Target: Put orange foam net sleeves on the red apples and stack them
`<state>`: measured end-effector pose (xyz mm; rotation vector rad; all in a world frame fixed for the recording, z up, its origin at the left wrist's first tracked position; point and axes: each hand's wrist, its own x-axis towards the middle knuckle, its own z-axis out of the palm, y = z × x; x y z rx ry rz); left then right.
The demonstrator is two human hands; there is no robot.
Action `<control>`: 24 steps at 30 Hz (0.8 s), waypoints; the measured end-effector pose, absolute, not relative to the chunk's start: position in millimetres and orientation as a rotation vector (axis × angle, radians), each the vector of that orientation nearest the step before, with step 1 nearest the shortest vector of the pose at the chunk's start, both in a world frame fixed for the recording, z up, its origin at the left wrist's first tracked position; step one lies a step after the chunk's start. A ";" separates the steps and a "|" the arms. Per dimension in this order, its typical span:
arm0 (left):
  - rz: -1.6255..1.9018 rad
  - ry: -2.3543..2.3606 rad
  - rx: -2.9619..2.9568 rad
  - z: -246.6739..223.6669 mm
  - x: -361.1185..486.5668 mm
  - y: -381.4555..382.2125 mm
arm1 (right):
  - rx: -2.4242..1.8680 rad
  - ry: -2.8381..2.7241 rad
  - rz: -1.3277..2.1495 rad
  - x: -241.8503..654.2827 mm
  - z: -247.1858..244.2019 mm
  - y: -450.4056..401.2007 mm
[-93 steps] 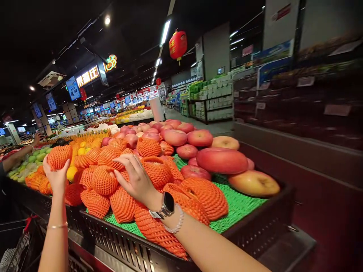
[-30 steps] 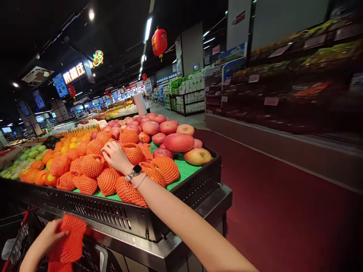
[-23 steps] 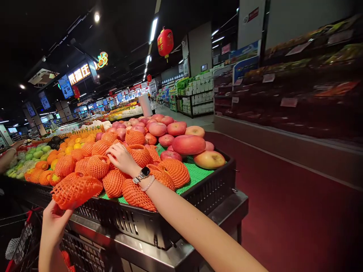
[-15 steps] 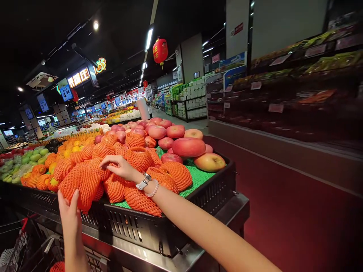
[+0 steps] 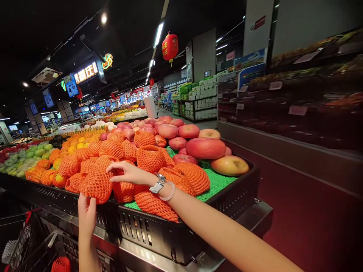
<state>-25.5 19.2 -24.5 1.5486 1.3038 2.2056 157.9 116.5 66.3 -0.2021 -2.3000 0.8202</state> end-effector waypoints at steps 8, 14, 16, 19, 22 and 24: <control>2.609 1.019 1.784 -9.3 -32.9 -10.6 | -0.077 -2.248 1.026 166.0 74.2 119.0; 2.343 0.750 1.602 7.5 -28.9 -22.7 | 0.091 -2.484 1.224 165.9 72.6 119.7; 1.886 0.796 1.620 1.9 -22.8 -18.0 | 0.144 -2.568 1.298 164.7 70.8 120.0; 1.514 0.948 1.544 -11.2 -11.5 -10.1 | 0.156 -2.596 1.360 164.1 68.7 121.9; 1.547 1.069 1.512 -17.5 -3.3 -5.9 | 0.129 -2.582 1.391 165.6 67.9 123.6; 1.591 1.067 1.535 -18.6 -3.8 -6.1 | 0.126 -2.601 1.455 166.7 68.1 123.2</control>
